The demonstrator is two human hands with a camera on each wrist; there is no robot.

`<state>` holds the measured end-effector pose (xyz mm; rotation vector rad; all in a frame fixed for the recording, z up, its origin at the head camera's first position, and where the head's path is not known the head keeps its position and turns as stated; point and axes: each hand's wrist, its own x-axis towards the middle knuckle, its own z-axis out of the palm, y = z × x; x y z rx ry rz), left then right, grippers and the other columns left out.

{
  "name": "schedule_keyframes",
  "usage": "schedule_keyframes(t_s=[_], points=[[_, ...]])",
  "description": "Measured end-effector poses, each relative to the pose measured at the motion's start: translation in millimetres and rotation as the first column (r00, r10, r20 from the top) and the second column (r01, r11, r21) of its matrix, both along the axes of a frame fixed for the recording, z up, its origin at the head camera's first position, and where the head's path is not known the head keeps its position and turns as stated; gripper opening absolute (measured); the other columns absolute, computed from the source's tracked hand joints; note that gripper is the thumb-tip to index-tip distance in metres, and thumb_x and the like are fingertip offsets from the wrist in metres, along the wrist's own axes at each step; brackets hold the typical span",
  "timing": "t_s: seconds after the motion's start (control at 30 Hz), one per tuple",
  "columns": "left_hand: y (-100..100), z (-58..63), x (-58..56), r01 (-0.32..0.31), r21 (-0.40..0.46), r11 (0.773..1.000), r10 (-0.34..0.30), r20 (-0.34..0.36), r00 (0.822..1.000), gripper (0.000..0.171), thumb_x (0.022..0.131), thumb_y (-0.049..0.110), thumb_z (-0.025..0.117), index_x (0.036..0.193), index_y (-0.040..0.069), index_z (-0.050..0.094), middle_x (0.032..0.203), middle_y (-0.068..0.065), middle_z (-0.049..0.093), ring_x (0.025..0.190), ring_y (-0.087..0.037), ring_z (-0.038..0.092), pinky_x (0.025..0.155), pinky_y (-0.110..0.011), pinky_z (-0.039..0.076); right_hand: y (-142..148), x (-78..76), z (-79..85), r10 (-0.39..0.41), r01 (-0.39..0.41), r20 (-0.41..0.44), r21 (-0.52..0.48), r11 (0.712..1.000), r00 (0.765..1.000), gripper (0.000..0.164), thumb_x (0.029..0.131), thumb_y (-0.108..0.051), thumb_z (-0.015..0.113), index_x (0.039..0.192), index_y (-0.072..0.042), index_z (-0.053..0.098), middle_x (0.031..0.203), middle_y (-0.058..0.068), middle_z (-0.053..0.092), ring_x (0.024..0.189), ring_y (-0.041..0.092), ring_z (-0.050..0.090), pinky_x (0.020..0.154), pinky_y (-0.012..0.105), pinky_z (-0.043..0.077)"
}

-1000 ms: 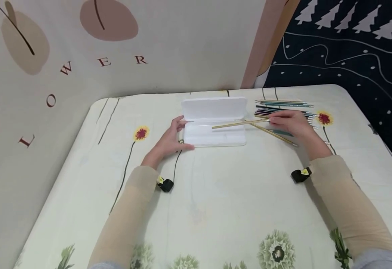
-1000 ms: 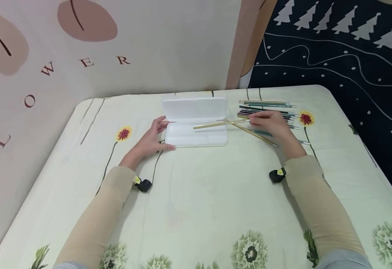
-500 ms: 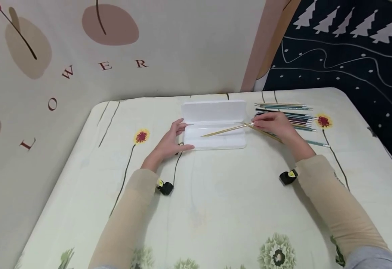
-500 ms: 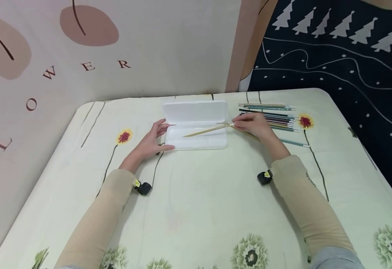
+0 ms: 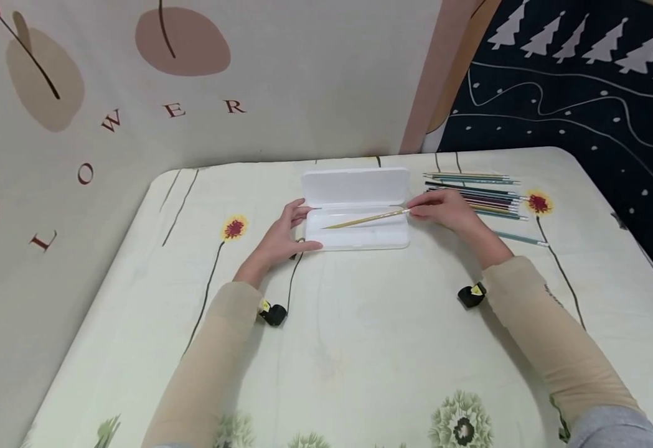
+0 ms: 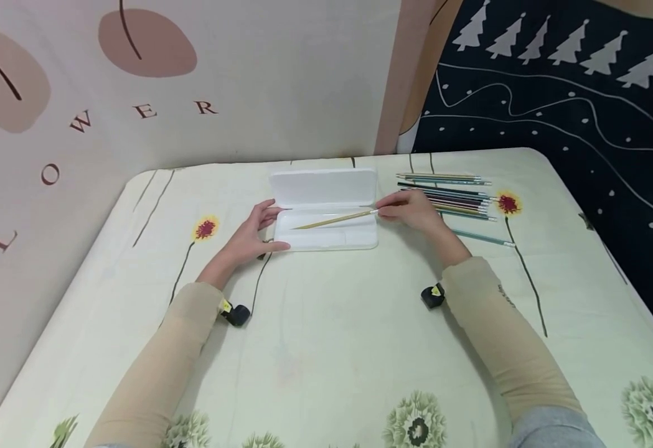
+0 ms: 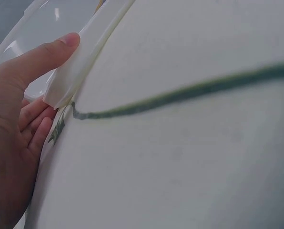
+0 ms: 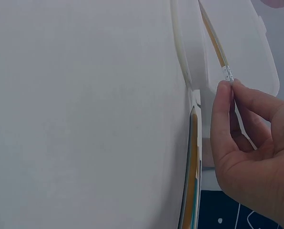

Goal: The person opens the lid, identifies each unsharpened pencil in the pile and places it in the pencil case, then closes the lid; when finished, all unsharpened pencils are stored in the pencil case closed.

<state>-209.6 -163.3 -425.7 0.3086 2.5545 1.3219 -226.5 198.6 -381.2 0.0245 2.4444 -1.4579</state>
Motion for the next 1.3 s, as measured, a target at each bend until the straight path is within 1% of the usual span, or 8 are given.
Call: schedule_keyframes(t_s=[0.1, 0.3, 0.43, 0.53, 0.7, 0.93, 1.13, 1.3], points=[[0, -0.4, 0.6, -0.002, 0.010, 1.000, 0.002, 0.003, 1.000, 0.108, 0.079, 0.030, 0.086, 0.158, 0.018, 0.015, 0.158, -0.005, 0.039, 0.148, -0.026, 0.036, 0.126, -0.043, 0.026, -4, 0.9, 0.7, 0.010, -0.010, 0.009, -0.007, 1.000, 1.000, 0.033, 0.094, -0.019, 0.070, 0.123, -0.002, 0.069, 0.110, -0.001, 0.066, 0.084, -0.004, 0.062, 0.074, 0.013, 0.053], [1, 0.6, 0.5, -0.005, 0.010, 1.000, 0.005, -0.004, 1.000, 0.107, 0.079, 0.028, 0.086, 0.158, 0.016, 0.015, 0.158, -0.006, 0.040, 0.148, -0.027, 0.036, 0.126, -0.042, 0.026, -8, 0.8, 1.7, 0.020, -0.020, 0.011, 0.014, 1.000, 1.000, 0.032, 0.095, -0.018, 0.069, 0.123, -0.002, 0.069, 0.108, -0.003, 0.067, 0.082, -0.003, 0.061, 0.074, 0.013, 0.052], [2, 2.3, 0.5, -0.004, 0.008, 1.000, 0.004, -0.006, 1.000, 0.107, 0.079, 0.028, 0.086, 0.158, 0.016, 0.016, 0.158, -0.006, 0.040, 0.148, -0.027, 0.037, 0.126, -0.042, 0.027, -9, 0.4, 2.8, 0.034, -0.034, 0.030, 0.013, 0.999, 0.999, 0.033, 0.095, -0.019, 0.069, 0.124, -0.002, 0.068, 0.113, 0.001, 0.067, 0.082, -0.003, 0.062, 0.074, 0.012, 0.052], [2, 2.9, 0.4, -0.005, 0.000, 1.000, 0.005, -0.006, 1.000, 0.107, 0.079, 0.029, 0.086, 0.158, 0.017, 0.016, 0.158, -0.005, 0.039, 0.148, -0.026, 0.037, 0.126, -0.043, 0.026, -10, 0.1, 2.7, 0.042, -0.041, 0.046, -0.003, 0.999, 0.998, 0.034, 0.095, -0.018, 0.069, 0.124, 0.000, 0.068, 0.119, 0.007, 0.066, 0.082, -0.005, 0.062, 0.075, 0.011, 0.053], [1, 2.3, -0.4, -0.007, -0.004, 1.000, 0.007, -0.002, 1.000, 0.107, 0.078, 0.030, 0.086, 0.158, 0.017, 0.016, 0.158, -0.004, 0.040, 0.148, -0.025, 0.037, 0.126, -0.042, 0.026, -12, -1.4, 0.5, 0.042, -0.042, 0.056, -0.005, 0.999, 0.998, 0.032, 0.095, -0.015, 0.068, 0.123, 0.001, 0.067, 0.127, 0.014, 0.062, 0.081, -0.004, 0.062, 0.075, 0.011, 0.054], [-1, 0.8, -1.9, 0.001, 0.012, 1.000, 0.000, -0.008, 1.000, 0.107, 0.079, 0.029, 0.086, 0.158, 0.018, 0.016, 0.158, -0.004, 0.040, 0.148, -0.025, 0.037, 0.126, -0.042, 0.025, -13, -3.8, -2.3, 0.041, -0.042, 0.056, 0.025, 0.999, 0.998, 0.030, 0.095, -0.014, 0.068, 0.122, 0.000, 0.068, 0.125, 0.012, 0.061, 0.083, 0.000, 0.061, 0.074, 0.010, 0.054], [0, 0.2, -0.6, -0.014, 0.001, 1.000, 0.014, 0.008, 1.000, 0.107, 0.078, 0.032, 0.086, 0.159, 0.019, 0.016, 0.158, -0.004, 0.039, 0.148, -0.026, 0.036, 0.126, -0.044, 0.025, -11, -1.9, 0.4, 0.064, -0.066, 0.056, 0.036, 0.997, 0.996, 0.032, 0.096, -0.016, 0.067, 0.123, -0.001, 0.067, 0.124, 0.011, 0.062, 0.082, -0.002, 0.062, 0.073, 0.011, 0.053], [1, 0.3, -0.5, -0.015, 0.001, 1.000, 0.015, 0.002, 1.000, 0.108, 0.078, 0.031, 0.086, 0.159, 0.019, 0.016, 0.158, -0.003, 0.039, 0.148, -0.025, 0.036, 0.126, -0.044, 0.025, -7, -0.4, 1.8, 0.053, -0.054, 0.043, 0.024, 0.998, 0.998, 0.033, 0.095, -0.018, 0.069, 0.123, -0.001, 0.067, 0.111, 0.005, 0.066, 0.081, -0.002, 0.065, 0.073, 0.014, 0.054]])
